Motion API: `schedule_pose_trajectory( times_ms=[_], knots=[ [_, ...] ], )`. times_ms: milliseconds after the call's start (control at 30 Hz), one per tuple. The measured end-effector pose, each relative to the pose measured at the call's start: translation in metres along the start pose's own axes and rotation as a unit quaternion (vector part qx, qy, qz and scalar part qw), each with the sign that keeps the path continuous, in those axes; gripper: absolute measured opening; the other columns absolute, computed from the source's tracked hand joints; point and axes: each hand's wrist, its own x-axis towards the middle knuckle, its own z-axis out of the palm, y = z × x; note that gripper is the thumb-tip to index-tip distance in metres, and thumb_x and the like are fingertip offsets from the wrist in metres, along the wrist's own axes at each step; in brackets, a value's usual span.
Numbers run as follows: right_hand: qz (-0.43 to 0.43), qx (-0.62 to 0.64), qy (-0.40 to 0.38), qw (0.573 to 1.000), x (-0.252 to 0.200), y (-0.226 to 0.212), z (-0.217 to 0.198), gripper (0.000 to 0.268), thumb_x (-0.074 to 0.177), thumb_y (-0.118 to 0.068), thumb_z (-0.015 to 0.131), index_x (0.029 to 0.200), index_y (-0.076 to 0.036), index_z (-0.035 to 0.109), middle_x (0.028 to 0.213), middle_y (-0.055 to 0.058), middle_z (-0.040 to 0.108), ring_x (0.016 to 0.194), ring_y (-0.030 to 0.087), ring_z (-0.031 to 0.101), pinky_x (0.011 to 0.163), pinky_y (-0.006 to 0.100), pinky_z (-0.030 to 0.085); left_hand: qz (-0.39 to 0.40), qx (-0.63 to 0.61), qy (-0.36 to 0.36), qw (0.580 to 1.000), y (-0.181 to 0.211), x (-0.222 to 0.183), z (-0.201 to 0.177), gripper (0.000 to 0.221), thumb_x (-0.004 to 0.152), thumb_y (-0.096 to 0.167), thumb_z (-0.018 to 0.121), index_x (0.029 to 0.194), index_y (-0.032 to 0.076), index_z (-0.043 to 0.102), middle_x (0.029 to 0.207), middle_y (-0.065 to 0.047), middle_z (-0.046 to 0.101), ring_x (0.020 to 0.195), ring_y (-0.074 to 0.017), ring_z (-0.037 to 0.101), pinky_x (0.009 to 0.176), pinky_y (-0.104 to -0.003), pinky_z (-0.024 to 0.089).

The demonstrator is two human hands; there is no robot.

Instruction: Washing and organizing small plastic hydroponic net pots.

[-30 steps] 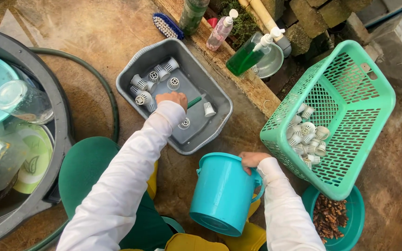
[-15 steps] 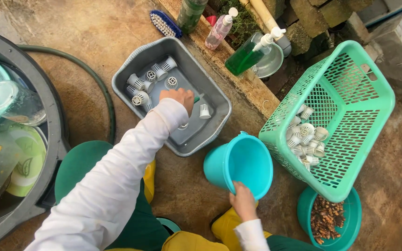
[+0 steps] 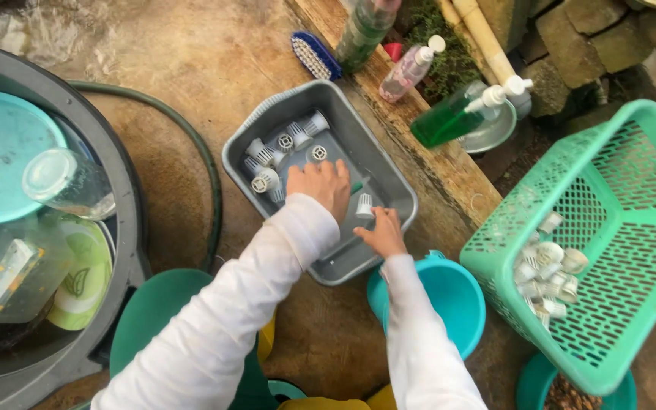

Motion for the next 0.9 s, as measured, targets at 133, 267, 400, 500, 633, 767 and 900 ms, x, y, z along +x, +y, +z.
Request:
schedule_pose_trajectory(
  times_ms=[133,267,400,500,633,767,900],
  knots=[
    [0.097,-0.047,-0.119,0.987,0.042,-0.040,0.037,0.102,0.068,-0.038,0.096,0.149,-0.013,0.039,0.153,0.027,0.022,0.137,0.050,0.029,0.108,0.051,0.034,-0.010,0.010,-0.071,0.997,0.003,-0.007,-0.027,0.068,0.088,0.036,0.060,0.148,0.007,0.046,0.124,-0.012,0.063,0.107,-0.0305,0.062,0.085,-0.050,0.044],
    [-0.029,-0.104,0.004,0.994,0.036,-0.041,0.089,0.058,0.094,-0.038,0.069,0.145,-0.017,0.052,0.143,0.013,0.048,0.136,0.033,0.042,0.114,0.050,0.033,0.002,0.004,-0.076,0.997,0.013,-0.008,-0.020,0.061,0.095,0.029,0.057,0.151,0.006,0.046,0.124,-0.011,0.064,0.108,-0.0312,0.062,0.087,-0.053,0.043],
    [-0.109,-0.059,0.051,0.991,0.011,-0.037,0.080,0.037,0.100,-0.033,0.068,0.133,-0.018,0.063,0.130,0.005,0.063,0.133,0.026,0.052,0.119,0.045,0.038,0.015,0.014,-0.073,0.997,0.027,-0.010,0.003,0.054,0.098,0.022,0.054,0.150,0.008,0.047,0.122,-0.011,0.066,0.107,-0.0318,0.063,0.090,-0.055,0.044],
    [-0.115,-0.005,0.018,0.993,0.001,-0.025,0.073,0.035,0.095,-0.033,0.070,0.125,-0.016,0.068,0.125,0.006,0.067,0.126,0.027,0.056,0.113,0.043,0.042,0.020,0.019,-0.088,0.996,0.027,-0.010,-0.006,0.057,0.095,0.022,0.055,0.150,0.007,0.045,0.123,-0.012,0.064,0.108,-0.0334,0.062,0.092,-0.057,0.043],
    [-0.119,0.061,-0.028,0.991,-0.022,-0.002,0.058,0.032,0.088,-0.032,0.074,0.115,-0.014,0.074,0.117,0.006,0.072,0.118,0.028,0.062,0.106,0.040,0.047,0.015,0.024,-0.069,0.997,0.029,-0.005,-0.001,0.057,0.096,0.020,0.056,0.151,0.008,0.046,0.123,-0.012,0.066,0.110,-0.0332,0.063,0.093,-0.058,0.044],
    [-0.025,0.155,-0.004,0.988,-0.076,-0.020,-0.030,0.038,0.080,-0.034,0.080,0.112,-0.013,0.077,0.115,0.009,0.070,0.111,0.029,0.065,0.097,0.039,0.051,0.019,0.021,-0.087,0.996,0.026,-0.001,-0.007,0.056,0.096,0.023,0.054,0.149,0.008,0.046,0.126,-0.012,0.064,0.111,-0.0330,0.062,0.092,-0.057,0.044],
    [0.179,0.125,0.091,0.972,-0.153,-0.012,-0.122,0.048,0.074,-0.037,0.084,0.115,-0.013,0.075,0.121,0.014,0.063,0.107,0.030,0.067,0.090,0.040,0.054,0.010,0.018,-0.065,0.998,0.017,-0.006,-0.018,0.053,0.098,0.019,0.051,0.150,0.010,0.048,0.122,-0.009,0.066,0.106,-0.0303,0.065,0.086,-0.050,0.047]
  ],
)
